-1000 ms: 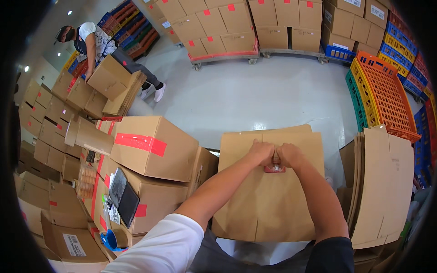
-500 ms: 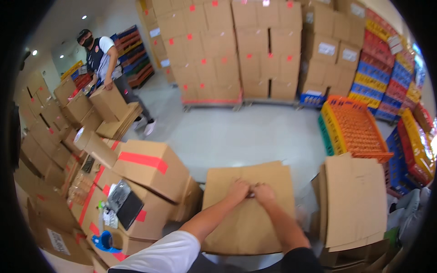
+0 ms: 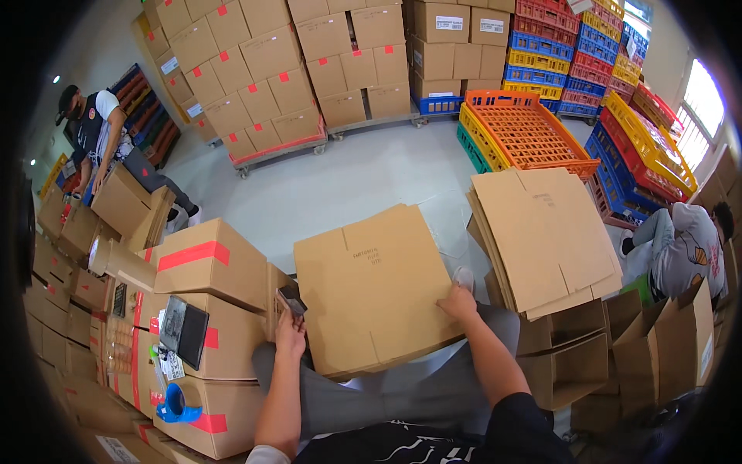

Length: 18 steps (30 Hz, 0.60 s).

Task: The person stamps a series of cardboard box flats with a red stamp and ink pad, then stacks the stamped flats onto a pile.

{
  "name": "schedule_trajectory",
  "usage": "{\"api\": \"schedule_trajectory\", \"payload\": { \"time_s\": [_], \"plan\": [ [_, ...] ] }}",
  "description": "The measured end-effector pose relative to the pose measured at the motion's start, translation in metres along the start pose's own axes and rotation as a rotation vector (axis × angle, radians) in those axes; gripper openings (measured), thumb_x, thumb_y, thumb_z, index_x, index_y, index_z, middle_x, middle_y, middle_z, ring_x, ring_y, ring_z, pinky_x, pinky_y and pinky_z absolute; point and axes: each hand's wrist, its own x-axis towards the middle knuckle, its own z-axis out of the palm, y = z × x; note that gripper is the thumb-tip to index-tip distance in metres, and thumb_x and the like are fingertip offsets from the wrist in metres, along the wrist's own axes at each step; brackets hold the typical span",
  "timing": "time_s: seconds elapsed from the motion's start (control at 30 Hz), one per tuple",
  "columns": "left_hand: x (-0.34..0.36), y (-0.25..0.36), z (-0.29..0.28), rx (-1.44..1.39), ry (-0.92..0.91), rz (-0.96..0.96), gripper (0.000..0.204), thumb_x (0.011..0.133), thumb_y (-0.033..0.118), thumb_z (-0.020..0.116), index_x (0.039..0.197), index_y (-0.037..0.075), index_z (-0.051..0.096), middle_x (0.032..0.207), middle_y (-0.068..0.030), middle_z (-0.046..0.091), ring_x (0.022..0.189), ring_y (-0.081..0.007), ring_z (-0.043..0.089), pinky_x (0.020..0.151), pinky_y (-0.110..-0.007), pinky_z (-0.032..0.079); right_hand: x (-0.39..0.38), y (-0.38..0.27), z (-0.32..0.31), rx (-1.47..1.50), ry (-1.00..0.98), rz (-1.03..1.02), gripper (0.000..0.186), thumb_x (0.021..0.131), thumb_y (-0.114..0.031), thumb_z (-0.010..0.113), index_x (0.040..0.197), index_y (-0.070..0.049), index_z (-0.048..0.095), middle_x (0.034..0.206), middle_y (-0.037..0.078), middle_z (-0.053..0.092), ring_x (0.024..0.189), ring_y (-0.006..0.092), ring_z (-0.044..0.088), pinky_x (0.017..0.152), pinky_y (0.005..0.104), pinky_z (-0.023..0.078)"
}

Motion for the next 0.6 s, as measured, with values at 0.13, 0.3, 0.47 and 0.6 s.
{"api": "schedule_trajectory", "payload": {
  "time_s": [0.13, 0.3, 0.47, 0.6],
  "plan": [
    [0.005, 0.002, -0.006, 0.081, -0.107, 0.124, 0.040, 0.102, 0.031, 0.063, 0.128, 0.000, 0.064, 0.107, -0.0007, 0.070, 0.089, -0.0114, 0.064, 0.083, -0.029, 0.050, -0.001, -0.016, 0.009, -0.021, 0.021, 0.007, 0.073, 0.075, -0.044, 0.082, 0.123, 0.007, 0.060, 0.128, 0.029, 0.059, 0.120, 0.0422, 0.059, 0.102, 0.0460, 0.050],
    [0.023, -0.009, -0.020, 0.293, -0.209, 0.023, 0.035, 0.099, 0.037, 0.066, 0.123, 0.012, 0.067, 0.115, -0.0032, 0.064, 0.104, -0.0193, 0.060, 0.091, -0.040, 0.048, 0.004, -0.012, 0.005, -0.073, 0.063, -0.040, 0.063, 0.077, -0.046, 0.078, 0.115, 0.004, 0.069, 0.123, 0.028, 0.063, 0.114, 0.0411, 0.063, 0.098, 0.0467, 0.052],
    [0.003, -0.005, -0.007, 0.267, -0.129, -0.098, 0.029, 0.102, 0.025, 0.063, 0.119, 0.002, 0.068, 0.095, -0.0015, 0.064, 0.087, -0.0157, 0.063, 0.075, -0.034, 0.056, 0.003, -0.018, 0.001, -0.079, -0.064, -0.038, 0.075, 0.076, -0.049, 0.080, 0.122, 0.008, 0.063, 0.130, 0.033, 0.057, 0.123, 0.0431, 0.057, 0.104, 0.0460, 0.048],
    [-0.013, 0.001, 0.004, 0.328, -0.075, -0.082, 0.031, 0.102, 0.024, 0.062, 0.124, 0.002, 0.068, 0.113, -0.0060, 0.070, 0.098, -0.0177, 0.068, 0.085, -0.035, 0.055, 0.005, -0.004, 0.006, 0.055, 0.067, -0.003, 0.072, 0.076, -0.048, 0.080, 0.121, 0.006, 0.066, 0.123, 0.030, 0.063, 0.117, 0.0425, 0.061, 0.101, 0.0458, 0.050]
  ]
}}
